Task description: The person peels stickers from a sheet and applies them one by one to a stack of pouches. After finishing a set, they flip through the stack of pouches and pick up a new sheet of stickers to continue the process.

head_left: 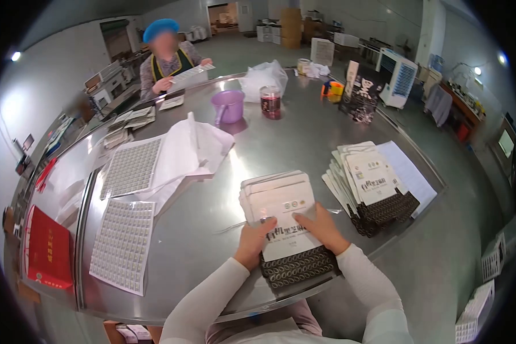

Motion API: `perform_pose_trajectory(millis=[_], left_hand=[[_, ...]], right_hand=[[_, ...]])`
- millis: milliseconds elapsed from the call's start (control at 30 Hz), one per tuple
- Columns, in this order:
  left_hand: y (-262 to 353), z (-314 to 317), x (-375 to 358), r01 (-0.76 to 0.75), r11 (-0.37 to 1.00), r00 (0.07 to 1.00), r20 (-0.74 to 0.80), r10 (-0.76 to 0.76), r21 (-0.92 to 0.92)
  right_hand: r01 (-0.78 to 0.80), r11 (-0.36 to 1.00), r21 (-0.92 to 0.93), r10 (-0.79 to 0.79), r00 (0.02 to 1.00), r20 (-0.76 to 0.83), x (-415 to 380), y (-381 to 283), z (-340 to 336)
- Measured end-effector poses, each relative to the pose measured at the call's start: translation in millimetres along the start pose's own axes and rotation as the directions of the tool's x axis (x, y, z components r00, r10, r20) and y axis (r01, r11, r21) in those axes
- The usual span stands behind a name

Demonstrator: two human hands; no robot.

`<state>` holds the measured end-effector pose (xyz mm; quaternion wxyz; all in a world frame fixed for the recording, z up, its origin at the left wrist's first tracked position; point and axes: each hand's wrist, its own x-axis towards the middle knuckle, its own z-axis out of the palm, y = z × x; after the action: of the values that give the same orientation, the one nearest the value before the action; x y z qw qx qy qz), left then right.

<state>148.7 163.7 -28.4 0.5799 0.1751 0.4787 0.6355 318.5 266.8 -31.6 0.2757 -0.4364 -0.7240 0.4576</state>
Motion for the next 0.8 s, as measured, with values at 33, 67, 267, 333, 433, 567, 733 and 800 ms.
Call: perform_pose_trajectory(millis=[33, 67, 267, 333, 433, 567, 733, 800], left_hand=[[-2.5, -2.3, 2.8, -0.005, 1.000, 1.000, 0.011, 0.005, 0.002], [-2.5, -2.9, 1.3, -0.010, 1.000, 1.000, 0.003, 0.010, 0.015], [-5.6, -4.2, 4.3, 0.016, 0.999, 0.999, -0.044, -0.014, 0.032], [-7.8, -7.5, 7.9, 0.036, 0.999, 0.998, -0.045, -0.037, -0.016], [-17.8, -18.6, 18.2, 0.053, 0.985, 0.998, 0.028, -0.049, -0.164], [-16.0, -19.6, 17.8, 0.084, 0.985, 0.996, 0.041, -0.079, -0.150], [-8.0, -17.1, 16.7, 0.073, 0.975, 0.996, 0.065, -0.061, -0.209], [-0.3, -6.0, 12.0, 0.063, 0.975, 0.996, 0.077, -0.047, -0.215]], right_hand=[[-0.018, 0.999, 0.027, 0.017, 1.000, 0.018, -3.3, -8.8, -2.9], [-0.037, 0.998, 0.051, 0.036, 0.999, 0.036, -5.2, -13.0, -5.7], [0.052, 0.974, -0.219, -0.028, 0.993, 0.113, -3.7, -18.2, -47.8], [0.188, 0.935, -0.300, -0.218, 0.974, -0.068, 4.0, -9.4, -85.4], [0.072, 0.839, -0.540, -0.253, 0.929, -0.269, 42.0, 19.0, -181.1], [-0.334, 0.658, -0.675, -0.069, 0.866, -0.496, 60.3, 80.7, -265.6], [-0.451, 0.665, -0.595, 0.202, 0.876, -0.439, 66.1, 99.8, -271.2], [-0.467, 0.665, -0.583, 0.263, 0.877, -0.403, 63.7, 85.2, -258.8]])
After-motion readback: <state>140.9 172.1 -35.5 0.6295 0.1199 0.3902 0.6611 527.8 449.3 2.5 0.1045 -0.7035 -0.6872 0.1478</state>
